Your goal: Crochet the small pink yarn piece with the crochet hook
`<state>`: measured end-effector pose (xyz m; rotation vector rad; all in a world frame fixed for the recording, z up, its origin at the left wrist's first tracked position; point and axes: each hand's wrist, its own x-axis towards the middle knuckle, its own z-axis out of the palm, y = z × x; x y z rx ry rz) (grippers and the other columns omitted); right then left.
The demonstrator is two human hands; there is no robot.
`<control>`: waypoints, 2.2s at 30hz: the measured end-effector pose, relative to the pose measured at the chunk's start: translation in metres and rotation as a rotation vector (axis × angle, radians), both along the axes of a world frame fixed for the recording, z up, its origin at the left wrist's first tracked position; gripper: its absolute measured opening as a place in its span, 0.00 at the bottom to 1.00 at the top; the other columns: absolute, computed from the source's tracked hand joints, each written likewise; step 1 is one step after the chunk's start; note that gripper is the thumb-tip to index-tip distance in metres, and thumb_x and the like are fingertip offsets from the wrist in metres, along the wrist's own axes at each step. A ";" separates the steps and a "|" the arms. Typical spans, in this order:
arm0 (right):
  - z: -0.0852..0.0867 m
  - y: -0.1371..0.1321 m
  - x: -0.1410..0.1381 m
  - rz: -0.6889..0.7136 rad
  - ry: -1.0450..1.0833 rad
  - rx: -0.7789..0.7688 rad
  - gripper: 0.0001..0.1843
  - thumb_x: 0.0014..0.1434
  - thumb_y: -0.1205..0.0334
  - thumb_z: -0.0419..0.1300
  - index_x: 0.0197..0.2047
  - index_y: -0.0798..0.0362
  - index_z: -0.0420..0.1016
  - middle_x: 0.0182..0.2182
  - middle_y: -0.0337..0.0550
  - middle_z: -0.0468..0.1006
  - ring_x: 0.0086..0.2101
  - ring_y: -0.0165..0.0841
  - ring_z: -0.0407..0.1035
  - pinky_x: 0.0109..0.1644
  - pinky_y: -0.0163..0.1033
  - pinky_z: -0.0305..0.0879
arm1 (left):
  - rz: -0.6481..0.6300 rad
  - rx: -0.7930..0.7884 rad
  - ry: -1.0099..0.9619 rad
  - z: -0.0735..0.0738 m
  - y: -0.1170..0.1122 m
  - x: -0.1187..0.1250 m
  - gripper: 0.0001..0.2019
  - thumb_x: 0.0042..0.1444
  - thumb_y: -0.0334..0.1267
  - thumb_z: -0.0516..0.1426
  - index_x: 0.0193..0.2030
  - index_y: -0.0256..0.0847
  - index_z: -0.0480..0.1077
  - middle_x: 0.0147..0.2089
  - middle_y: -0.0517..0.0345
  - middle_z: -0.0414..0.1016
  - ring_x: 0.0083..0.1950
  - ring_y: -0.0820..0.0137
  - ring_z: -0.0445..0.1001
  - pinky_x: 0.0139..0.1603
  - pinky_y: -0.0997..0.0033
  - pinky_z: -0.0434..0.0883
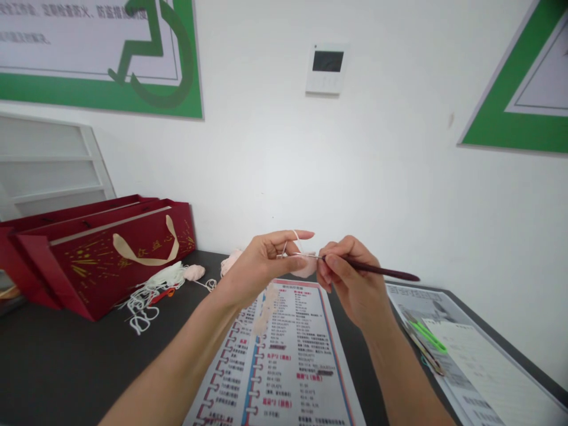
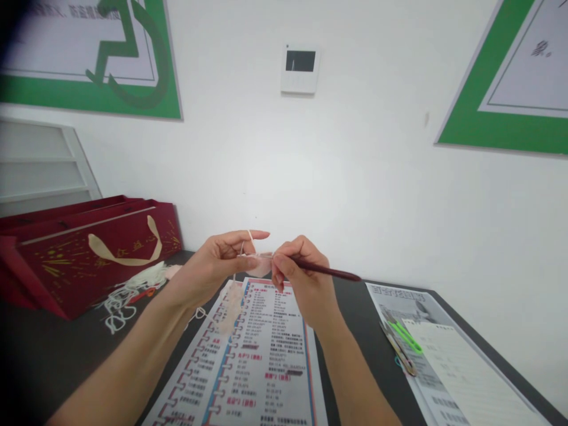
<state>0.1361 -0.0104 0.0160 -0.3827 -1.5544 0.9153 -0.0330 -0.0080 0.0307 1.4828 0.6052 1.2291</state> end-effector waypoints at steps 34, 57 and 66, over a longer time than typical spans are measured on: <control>0.002 -0.006 0.024 -0.016 -0.108 0.142 0.07 0.59 0.71 0.60 0.37 0.48 0.72 0.33 0.38 0.72 0.26 0.27 0.67 0.25 0.35 0.59 | -0.239 -0.175 -0.105 0.004 0.003 -0.012 0.14 0.49 0.30 0.64 0.45 0.40 0.76 0.30 0.61 0.75 0.29 0.78 0.72 0.33 0.78 0.65; 0.009 -0.007 0.037 0.173 -0.145 -0.015 0.04 0.56 0.67 0.63 0.31 0.52 0.71 0.27 0.39 0.71 0.23 0.26 0.62 0.22 0.34 0.54 | -0.490 -0.262 -0.003 -0.004 0.016 -0.022 0.13 0.45 0.29 0.64 0.41 0.35 0.78 0.33 0.52 0.79 0.31 0.72 0.75 0.33 0.75 0.69; 0.010 0.000 0.015 0.331 0.125 -0.289 0.08 0.55 0.67 0.60 0.26 0.53 0.65 0.19 0.35 0.69 0.18 0.25 0.59 0.16 0.30 0.55 | -0.128 -0.027 0.141 0.002 0.000 -0.012 0.14 0.51 0.34 0.62 0.46 0.40 0.74 0.31 0.59 0.75 0.30 0.73 0.71 0.35 0.72 0.64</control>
